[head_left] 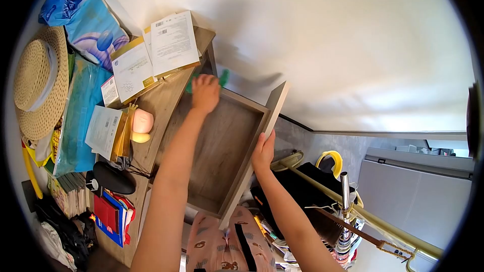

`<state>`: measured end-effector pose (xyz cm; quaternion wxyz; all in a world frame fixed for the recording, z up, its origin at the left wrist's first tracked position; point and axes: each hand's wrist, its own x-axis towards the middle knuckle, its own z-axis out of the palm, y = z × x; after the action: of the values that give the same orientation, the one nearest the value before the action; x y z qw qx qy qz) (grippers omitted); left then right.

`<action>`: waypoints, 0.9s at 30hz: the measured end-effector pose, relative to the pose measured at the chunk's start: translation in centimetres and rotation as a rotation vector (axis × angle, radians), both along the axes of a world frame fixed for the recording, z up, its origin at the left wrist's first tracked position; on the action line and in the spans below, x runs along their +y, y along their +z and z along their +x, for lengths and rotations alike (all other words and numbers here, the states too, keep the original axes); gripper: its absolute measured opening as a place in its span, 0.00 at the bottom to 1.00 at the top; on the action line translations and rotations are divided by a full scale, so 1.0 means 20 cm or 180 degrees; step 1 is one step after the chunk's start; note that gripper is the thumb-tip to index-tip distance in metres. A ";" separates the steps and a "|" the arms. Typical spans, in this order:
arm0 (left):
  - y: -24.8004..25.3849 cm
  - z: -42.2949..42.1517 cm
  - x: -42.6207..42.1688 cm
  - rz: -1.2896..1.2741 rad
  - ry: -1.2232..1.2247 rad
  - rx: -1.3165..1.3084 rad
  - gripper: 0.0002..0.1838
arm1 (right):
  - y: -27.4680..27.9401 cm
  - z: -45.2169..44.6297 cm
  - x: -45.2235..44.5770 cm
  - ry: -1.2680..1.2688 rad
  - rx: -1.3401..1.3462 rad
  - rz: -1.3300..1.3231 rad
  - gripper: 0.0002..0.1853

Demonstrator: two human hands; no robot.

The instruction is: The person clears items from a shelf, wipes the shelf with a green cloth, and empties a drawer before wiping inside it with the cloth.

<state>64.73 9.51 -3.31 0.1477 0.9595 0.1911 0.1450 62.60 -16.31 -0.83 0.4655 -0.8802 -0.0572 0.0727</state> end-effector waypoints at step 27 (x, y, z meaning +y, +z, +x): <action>0.07 -1.15 -1.11 -0.2519 -0.0741 0.0062 0.17 | -0.02 0.02 -0.05 0.0102 -0.0080 -0.0309 0.28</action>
<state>41.68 -12.65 -1.81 0.5189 0.8452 0.1237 0.0336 63.09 -17.30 -1.20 0.4203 -0.9015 -0.0734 0.0718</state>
